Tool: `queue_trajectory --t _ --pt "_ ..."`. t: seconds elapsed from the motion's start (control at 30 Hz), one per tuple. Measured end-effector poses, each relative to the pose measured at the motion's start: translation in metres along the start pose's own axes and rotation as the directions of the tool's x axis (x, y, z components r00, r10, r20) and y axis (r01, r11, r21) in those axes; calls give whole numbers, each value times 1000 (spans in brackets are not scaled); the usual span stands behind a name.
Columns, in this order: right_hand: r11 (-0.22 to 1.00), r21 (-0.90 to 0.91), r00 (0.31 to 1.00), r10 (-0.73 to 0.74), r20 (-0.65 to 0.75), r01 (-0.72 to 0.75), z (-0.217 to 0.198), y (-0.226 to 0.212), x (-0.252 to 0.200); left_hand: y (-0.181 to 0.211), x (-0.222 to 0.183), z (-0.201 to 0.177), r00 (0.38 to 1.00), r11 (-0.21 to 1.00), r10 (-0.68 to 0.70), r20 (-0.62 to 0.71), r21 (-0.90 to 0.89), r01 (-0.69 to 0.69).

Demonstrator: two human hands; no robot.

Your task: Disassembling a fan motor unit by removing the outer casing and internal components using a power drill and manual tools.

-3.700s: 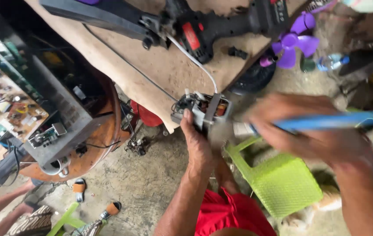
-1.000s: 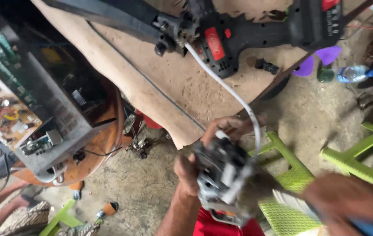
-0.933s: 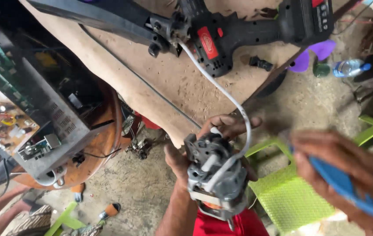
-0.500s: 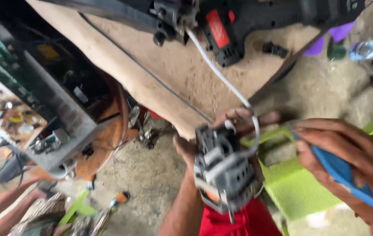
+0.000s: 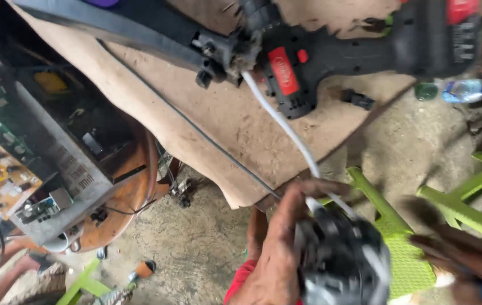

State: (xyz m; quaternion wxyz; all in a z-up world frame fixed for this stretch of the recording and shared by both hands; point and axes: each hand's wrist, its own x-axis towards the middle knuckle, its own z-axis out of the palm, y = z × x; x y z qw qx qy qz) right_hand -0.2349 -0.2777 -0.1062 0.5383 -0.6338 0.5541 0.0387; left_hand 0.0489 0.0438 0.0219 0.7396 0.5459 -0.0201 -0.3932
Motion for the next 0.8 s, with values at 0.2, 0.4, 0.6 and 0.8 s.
queue_trajectory --t 0.2,0.4,0.6,0.8 --pt "967 148 978 -205 -38 208 172 -118 -125 -29 2 45 950 959 174 -259 264 -103" --pt "463 869 872 -336 356 -176 185 -70 -60 31 -20 56 990 840 -140 -17 527 128" --pt "669 742 909 -333 250 41 200 6 -38 62 -56 -22 987 566 -163 11 820 85" --pt "809 528 906 -392 158 258 225 48 -41 -33 -20 13 923 577 -381 51 793 195"
